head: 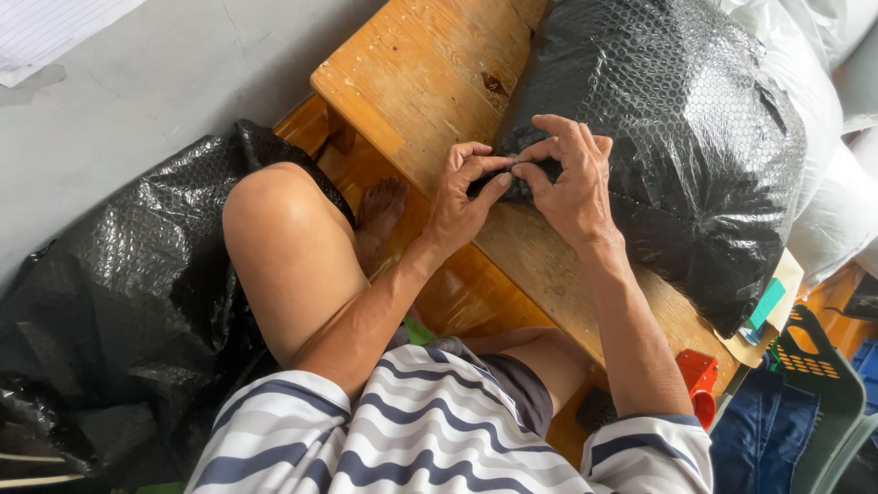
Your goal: The person seals a black bubble mailer by folding the top edges and applying clear adhesive tape. They use a red tape dispenser to apply tape across the seam, then press the edges together to secure the package.
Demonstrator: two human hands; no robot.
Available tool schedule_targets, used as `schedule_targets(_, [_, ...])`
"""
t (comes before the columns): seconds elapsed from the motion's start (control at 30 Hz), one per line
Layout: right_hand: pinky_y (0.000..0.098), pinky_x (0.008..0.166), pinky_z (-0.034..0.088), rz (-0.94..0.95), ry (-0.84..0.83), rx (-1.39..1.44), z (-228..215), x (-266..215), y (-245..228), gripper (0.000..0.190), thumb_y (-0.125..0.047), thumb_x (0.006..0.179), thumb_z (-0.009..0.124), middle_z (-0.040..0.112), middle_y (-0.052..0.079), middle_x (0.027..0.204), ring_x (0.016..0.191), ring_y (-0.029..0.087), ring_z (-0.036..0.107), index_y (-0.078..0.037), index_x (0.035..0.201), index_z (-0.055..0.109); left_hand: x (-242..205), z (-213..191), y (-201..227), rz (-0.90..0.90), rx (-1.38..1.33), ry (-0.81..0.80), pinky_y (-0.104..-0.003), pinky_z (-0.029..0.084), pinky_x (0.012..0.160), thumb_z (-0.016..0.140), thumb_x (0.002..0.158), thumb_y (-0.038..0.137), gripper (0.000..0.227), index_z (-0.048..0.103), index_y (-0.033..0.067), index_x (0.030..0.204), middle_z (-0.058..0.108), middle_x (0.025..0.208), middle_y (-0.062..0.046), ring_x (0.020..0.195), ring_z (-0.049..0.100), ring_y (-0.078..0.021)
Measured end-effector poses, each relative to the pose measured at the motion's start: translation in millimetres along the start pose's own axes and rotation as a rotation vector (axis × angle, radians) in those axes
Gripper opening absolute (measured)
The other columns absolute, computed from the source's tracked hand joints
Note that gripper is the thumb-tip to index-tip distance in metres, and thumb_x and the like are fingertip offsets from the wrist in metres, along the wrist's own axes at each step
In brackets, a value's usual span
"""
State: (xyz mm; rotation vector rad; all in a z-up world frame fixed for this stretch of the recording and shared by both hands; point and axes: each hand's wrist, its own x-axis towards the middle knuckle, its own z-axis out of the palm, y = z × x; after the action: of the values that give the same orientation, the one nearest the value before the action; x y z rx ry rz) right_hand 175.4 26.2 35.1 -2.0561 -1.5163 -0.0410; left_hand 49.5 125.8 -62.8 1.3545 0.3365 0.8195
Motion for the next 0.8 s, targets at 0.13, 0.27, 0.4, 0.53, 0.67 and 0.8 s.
schedule_targets(0.13, [0.0347,0.098,0.031,-0.014,-0.018,0.036,-7.2,-0.4,-6.2,0.056,-0.011,0.088,0.087,0.075,-0.004,0.086,0.096,0.019,0.062,-0.004,0.136,0.06,10.1,-1.6,-3.6,-0.144,-0.209,-0.035,-0.037,0.035,0.115,0.054,0.106,0.033,0.034,0.078,0.0101,0.11,0.056,0.116,-0.011,0.127,0.052,-0.0209])
schedule_targets(0.27, [0.0345,0.099,0.031,-0.058,-0.006,0.064,-8.6,-2.5,-12.6,0.055,-0.007,0.085,0.088,0.075,-0.004,0.082,0.091,0.019,0.063,-0.003,0.133,0.062,28.9,-0.1,-16.0,-0.25,-0.178,-0.034,-0.032,0.046,0.099,0.078,0.089,0.025,0.017,0.078,0.0082,0.093,0.062,0.101,-0.01,0.104,0.06,-0.0157])
schedule_targets(0.4, [0.036,0.1,0.031,-0.083,0.012,0.052,-9.4,-2.6,-13.3,0.055,-0.004,0.084,0.088,0.075,-0.004,0.081,0.091,0.019,0.064,-0.001,0.132,0.062,41.0,-10.2,-16.6,-0.249,-0.102,-0.148,-0.027,0.052,0.086,0.093,0.074,0.019,0.023,0.076,0.0116,0.088,0.059,0.095,-0.002,0.093,0.06,-0.011])
schedule_targets(0.53, [0.0376,0.1,0.03,-0.09,0.015,0.039,-3.7,4.5,-4.5,0.06,-0.004,0.081,0.089,0.074,-0.004,0.08,0.092,0.018,0.064,-0.001,0.134,0.06,45.3,-14.5,-20.6,-0.181,-0.008,-0.228,-0.025,0.05,0.082,0.089,0.076,0.016,0.019,0.073,0.0158,0.086,0.056,0.093,0.002,0.091,0.059,-0.0075])
schedule_targets(0.67, [0.0377,0.101,0.027,-0.045,0.002,0.045,2.1,6.7,2.3,0.061,-0.006,0.083,0.09,0.074,-0.004,0.081,0.097,0.017,0.065,-0.002,0.135,0.059,41.6,-15.7,-21.4,-0.125,-0.01,-0.263,-0.028,0.048,0.09,0.081,0.084,0.011,0.011,0.074,0.0146,0.091,0.055,0.101,-0.001,0.101,0.058,-0.0115])
schedule_targets(0.8, [0.0389,0.1,0.027,0.012,0.002,0.016,6.1,5.2,10.4,0.059,-0.004,0.082,0.09,0.074,-0.003,0.08,0.097,0.018,0.066,-0.001,0.133,0.059,31.4,-19.1,-13.9,-0.133,-0.06,-0.275,-0.036,0.046,0.101,0.068,0.094,0.006,0.008,0.074,0.0061,0.098,0.055,0.11,-0.009,0.113,0.055,-0.0178])
